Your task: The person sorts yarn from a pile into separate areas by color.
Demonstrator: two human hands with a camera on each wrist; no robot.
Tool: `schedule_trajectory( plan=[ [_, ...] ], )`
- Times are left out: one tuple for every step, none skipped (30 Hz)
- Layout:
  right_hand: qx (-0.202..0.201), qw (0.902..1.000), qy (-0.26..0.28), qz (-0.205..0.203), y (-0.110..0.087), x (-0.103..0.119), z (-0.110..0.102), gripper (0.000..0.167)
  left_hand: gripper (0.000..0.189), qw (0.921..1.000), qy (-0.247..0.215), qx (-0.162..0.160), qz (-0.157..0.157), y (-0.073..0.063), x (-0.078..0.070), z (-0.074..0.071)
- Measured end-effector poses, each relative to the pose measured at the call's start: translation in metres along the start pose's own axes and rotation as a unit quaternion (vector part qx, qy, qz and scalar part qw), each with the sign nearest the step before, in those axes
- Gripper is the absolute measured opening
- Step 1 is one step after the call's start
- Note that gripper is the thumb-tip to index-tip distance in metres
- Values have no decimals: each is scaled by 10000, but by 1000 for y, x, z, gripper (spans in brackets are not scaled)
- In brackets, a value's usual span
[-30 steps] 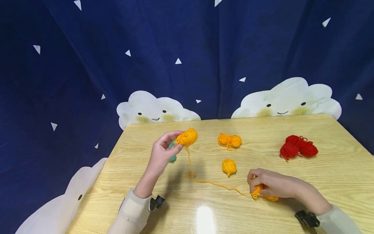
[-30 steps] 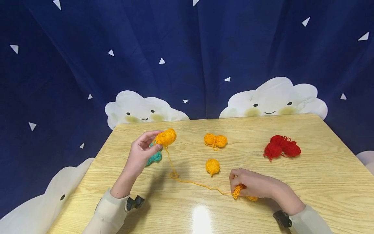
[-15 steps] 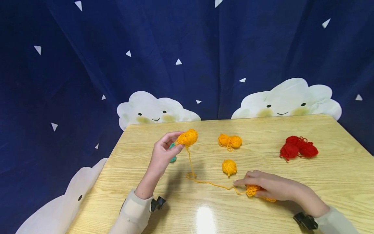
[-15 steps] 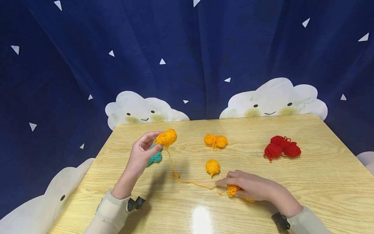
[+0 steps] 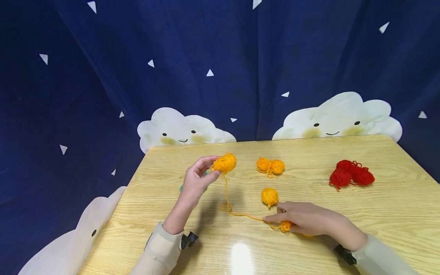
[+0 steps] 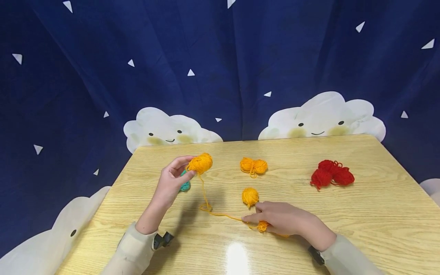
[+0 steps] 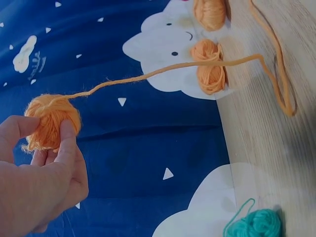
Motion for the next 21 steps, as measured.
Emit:
schedule_trajectory(
  plan=[
    [25,10000,-57,-7,2,1,0,65,36,10000,3,11,-17,0,0,0],
    [52,9999,-99,0,3,2,0,63,36,10000,13,14,-34,0,0,1],
    [109,9999,-115,54,5,2,0,62,36,10000,28,6,-39,0,0,1],
    [134,9998,-135,87,5,3,0,60,36,10000,42,-8,-55,0,0,0],
    [169,9997,-101,151,5,3,0,58,36,10000,51,-20,-61,-1,0,0],
    [228,9995,-48,229,4,3,0,56,36,10000,65,-28,-64,-1,-1,0],
    [272,9992,32,296,3,3,0,55,35,9999,74,-41,-71,-1,-1,-1],
    [317,9988,124,357,2,3,0,53,35,9999,81,-57,-76,-1,-1,-1],
    [354,9982,220,421,0,2,0,52,35,9999,78,-64,-78,-1,-2,-2],
    [363,9979,316,442,-3,1,0,51,35,9999,71,-65,-87,-1,-2,-3],
    [379,9973,431,461,-5,1,0,49,35,9999,63,-62,-92,-1,-2,-3],
    [393,9968,524,453,-8,0,1,49,35,9999,56,-59,-103,-1,-2,-4],
    [378,9963,638,434,-11,-1,1,48,35,9999,59,-56,-111,-1,-2,-4],
    [361,9956,767,407,-13,-3,1,46,35,9999,56,-60,-113,-1,-2,-4],
    [341,9945,922,369,-16,-4,1,45,35,9999,57,-63,-104,-1,-2,-5],
    [350,9926,1110,347,-19,-6,1,43,35,9999,69,-71,-102,-1,-2,-5],
    [353,9909,1265,308,-22,-7,1,40,36,9999,90,-81,-107,-1,-2,-5],
    [367,9889,1414,282,-24,-9,1,37,36,9998,102,-98,-103,-1,-3,-5],
    [367,9871,1536,252,-27,-10,1,33,36,9998,110,-120,-88,-1,-3,-6],
    [394,9856,1629,247,-28,-12,1,30,36,9998,110,-145,-83,-1,-4,-6],
    [443,9838,1712,299,-30,-12,1,26,36,9997,132,-172,-71,-1,-5,-6]
  ],
)
Point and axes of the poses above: each hand's wrist, its own y-axis towards the middle knuckle, its own z-axis out of the palm, x = y × z, the point moved 2 cm from there along y, towards the middle knuckle, and after that the axes turned 5 degrees about x, right-handed, at the moved point
